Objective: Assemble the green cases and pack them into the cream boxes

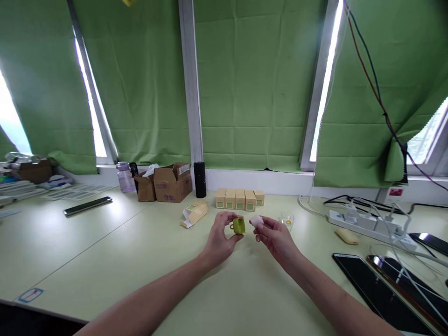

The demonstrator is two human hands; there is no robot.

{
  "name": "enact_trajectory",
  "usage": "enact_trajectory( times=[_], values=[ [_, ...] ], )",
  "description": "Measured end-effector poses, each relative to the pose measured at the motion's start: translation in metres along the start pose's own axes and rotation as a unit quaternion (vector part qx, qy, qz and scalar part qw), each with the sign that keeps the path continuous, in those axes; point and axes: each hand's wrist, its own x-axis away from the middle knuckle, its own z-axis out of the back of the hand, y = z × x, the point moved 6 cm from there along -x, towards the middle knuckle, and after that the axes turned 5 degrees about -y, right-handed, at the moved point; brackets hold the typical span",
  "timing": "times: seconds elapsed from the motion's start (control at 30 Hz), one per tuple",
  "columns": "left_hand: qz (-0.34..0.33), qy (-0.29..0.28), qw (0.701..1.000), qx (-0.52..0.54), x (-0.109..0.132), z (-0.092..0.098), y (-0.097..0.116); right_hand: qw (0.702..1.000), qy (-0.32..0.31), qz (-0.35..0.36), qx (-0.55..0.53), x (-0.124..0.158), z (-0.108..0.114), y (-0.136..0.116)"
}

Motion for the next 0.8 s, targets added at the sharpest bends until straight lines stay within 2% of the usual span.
enact_trajectory(
  times=[0.27, 0.47, 0.8],
  values=[
    [-0.013, -0.004, 1.0, -0.025, 0.001, 0.001, 0.006, 0.988, -0.018, 0.042, 0.15, 0.003, -0.008, -0.006],
    [-0.024, -0.009, 0.999, -0.029, 0.001, 0.001, 0.01, 0.965, -0.044, 0.075, 0.247, 0.003, -0.012, -0.007],
    [-0.039, -0.021, 0.998, -0.037, 0.003, -0.002, 0.013, 0.947, -0.073, 0.087, 0.301, 0.004, -0.013, -0.005]
  ],
)
